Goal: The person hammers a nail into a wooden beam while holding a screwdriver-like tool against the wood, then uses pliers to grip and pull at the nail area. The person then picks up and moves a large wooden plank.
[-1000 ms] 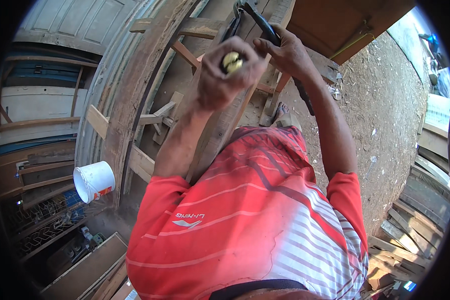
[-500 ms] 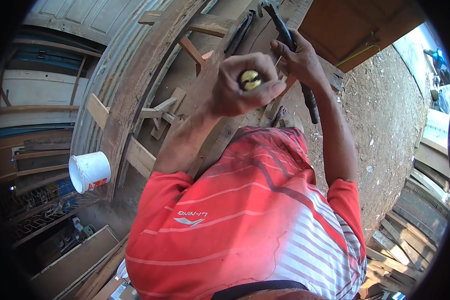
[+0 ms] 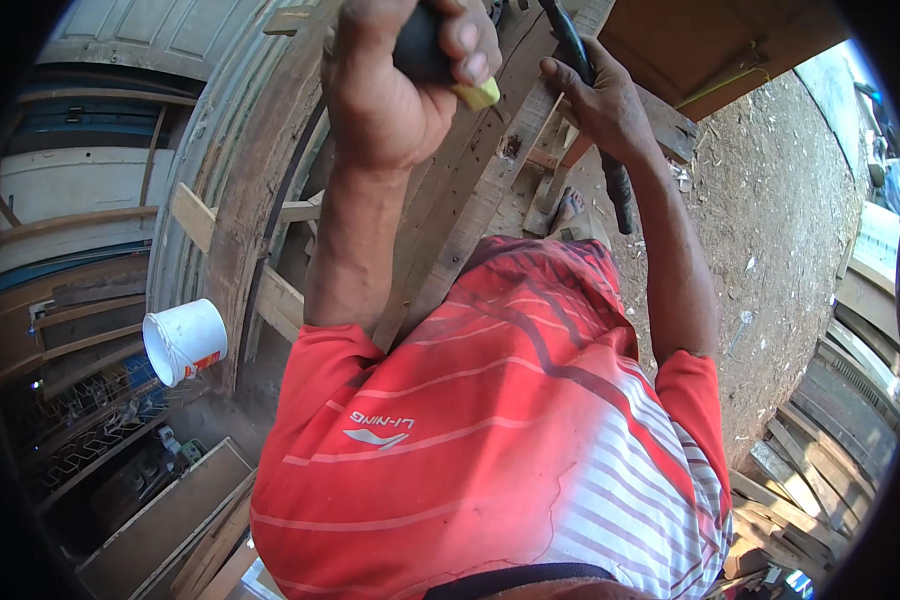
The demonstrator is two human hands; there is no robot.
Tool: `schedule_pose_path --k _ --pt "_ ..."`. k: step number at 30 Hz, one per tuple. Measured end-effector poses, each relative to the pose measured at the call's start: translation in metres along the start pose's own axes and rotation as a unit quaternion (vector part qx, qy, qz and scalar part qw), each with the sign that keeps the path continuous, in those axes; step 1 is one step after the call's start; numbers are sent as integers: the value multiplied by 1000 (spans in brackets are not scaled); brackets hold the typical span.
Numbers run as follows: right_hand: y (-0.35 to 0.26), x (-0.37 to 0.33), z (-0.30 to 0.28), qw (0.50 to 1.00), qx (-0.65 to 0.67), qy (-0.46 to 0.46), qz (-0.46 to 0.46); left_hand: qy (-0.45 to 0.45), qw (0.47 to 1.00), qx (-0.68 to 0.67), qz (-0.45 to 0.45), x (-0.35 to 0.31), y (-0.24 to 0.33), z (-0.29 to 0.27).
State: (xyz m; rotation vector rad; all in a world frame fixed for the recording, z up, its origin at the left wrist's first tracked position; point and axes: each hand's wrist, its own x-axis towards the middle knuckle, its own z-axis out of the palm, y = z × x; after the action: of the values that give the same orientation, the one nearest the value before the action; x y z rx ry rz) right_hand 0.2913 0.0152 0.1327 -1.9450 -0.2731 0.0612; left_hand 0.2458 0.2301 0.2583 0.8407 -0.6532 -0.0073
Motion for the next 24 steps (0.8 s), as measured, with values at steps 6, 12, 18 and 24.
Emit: schedule_pose_path --k 6,12,18,24 --pt "1 3 1 1000 0 -4 -20 126 987 89 -48 -33 -36 -7" --pt "-2 2 2 1000 -13 3 -10 168 983 69 -21 -40 -50 -12" --pt "1 4 2 1000 2 6 -5 206 961 182 -43 -39 -52 6" --pt "-3 -2 -3 999 36 3 3 251 967 42 29 -57 -66 -12"
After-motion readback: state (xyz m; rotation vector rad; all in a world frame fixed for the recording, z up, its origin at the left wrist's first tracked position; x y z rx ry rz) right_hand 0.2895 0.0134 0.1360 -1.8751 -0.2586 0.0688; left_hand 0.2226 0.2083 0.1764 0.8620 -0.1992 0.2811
